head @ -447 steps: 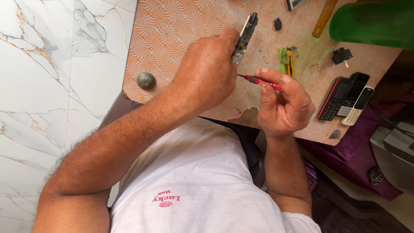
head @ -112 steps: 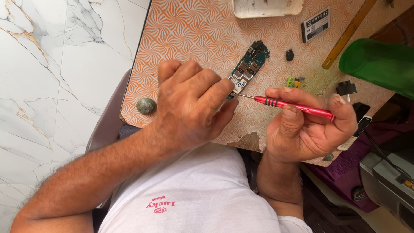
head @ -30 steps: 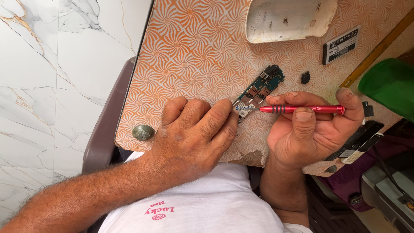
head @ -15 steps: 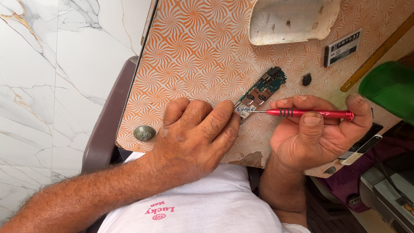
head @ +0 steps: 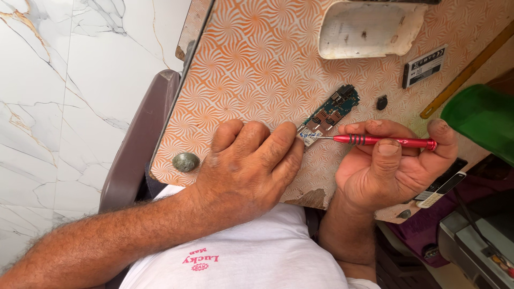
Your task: The person manipulates a mobile phone motherboard using a screwdriver, turning the board over and using the tool on specific components while holding the board by hand.
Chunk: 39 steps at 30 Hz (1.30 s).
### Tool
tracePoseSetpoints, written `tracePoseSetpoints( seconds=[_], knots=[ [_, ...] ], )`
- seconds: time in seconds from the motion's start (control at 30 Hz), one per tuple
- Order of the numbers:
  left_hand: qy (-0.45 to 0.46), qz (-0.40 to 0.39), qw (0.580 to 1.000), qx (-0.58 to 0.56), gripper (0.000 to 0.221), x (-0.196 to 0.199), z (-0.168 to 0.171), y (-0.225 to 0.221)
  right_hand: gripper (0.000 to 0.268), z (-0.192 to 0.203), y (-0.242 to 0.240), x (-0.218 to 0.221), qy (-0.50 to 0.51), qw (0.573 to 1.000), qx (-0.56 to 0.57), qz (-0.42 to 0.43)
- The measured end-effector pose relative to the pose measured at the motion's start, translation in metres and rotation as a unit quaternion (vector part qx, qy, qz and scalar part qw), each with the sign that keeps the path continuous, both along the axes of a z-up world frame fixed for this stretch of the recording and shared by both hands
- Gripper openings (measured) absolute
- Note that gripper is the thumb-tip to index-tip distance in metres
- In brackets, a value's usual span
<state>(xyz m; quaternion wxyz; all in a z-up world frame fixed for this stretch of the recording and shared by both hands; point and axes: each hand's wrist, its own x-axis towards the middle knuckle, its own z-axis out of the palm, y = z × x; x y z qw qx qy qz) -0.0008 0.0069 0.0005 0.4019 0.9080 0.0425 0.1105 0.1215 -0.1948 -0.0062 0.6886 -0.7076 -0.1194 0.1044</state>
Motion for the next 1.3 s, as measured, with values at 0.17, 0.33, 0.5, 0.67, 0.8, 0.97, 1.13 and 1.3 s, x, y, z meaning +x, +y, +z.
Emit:
tracePoseSetpoints(
  seconds=[0.17,0.33,0.5,0.67,0.8,0.97,1.13,1.3],
  knots=[
    [0.006,0.000,1.000,0.001,0.033,-0.002,0.000,0.001,0.052,-0.001,0.001,0.001,-0.012,1.000,0.000,-0.005],
    [-0.003,0.008,1.000,-0.004,0.032,-0.003,-0.001,0.000,0.054,-0.002,0.002,0.001,-0.029,0.999,-0.010,-0.020],
    [-0.002,-0.002,1.000,-0.003,0.033,-0.004,0.000,0.001,0.055,0.007,-0.003,0.002,-0.054,0.998,-0.023,-0.024],
    [-0.019,0.005,1.000,-0.018,0.034,-0.003,0.001,-0.002,0.052,0.020,-0.018,0.005,-0.051,0.998,-0.035,-0.020],
    [-0.033,0.017,0.998,-0.053,0.044,-0.003,0.004,-0.005,0.049,0.025,-0.022,0.001,0.006,1.000,-0.016,0.012],
    [-0.019,0.058,0.998,-0.018,0.038,0.002,0.010,-0.015,0.045,0.034,-0.022,0.001,0.093,0.993,-0.012,0.078],
    [-0.016,0.087,0.996,0.021,0.034,-0.006,0.014,-0.021,0.045,0.034,-0.026,0.004,0.123,0.986,-0.011,0.113],
    [-0.008,0.094,0.995,0.016,0.037,-0.013,0.011,-0.021,0.044,0.034,-0.026,0.011,0.145,0.982,0.011,0.122]
  ],
)
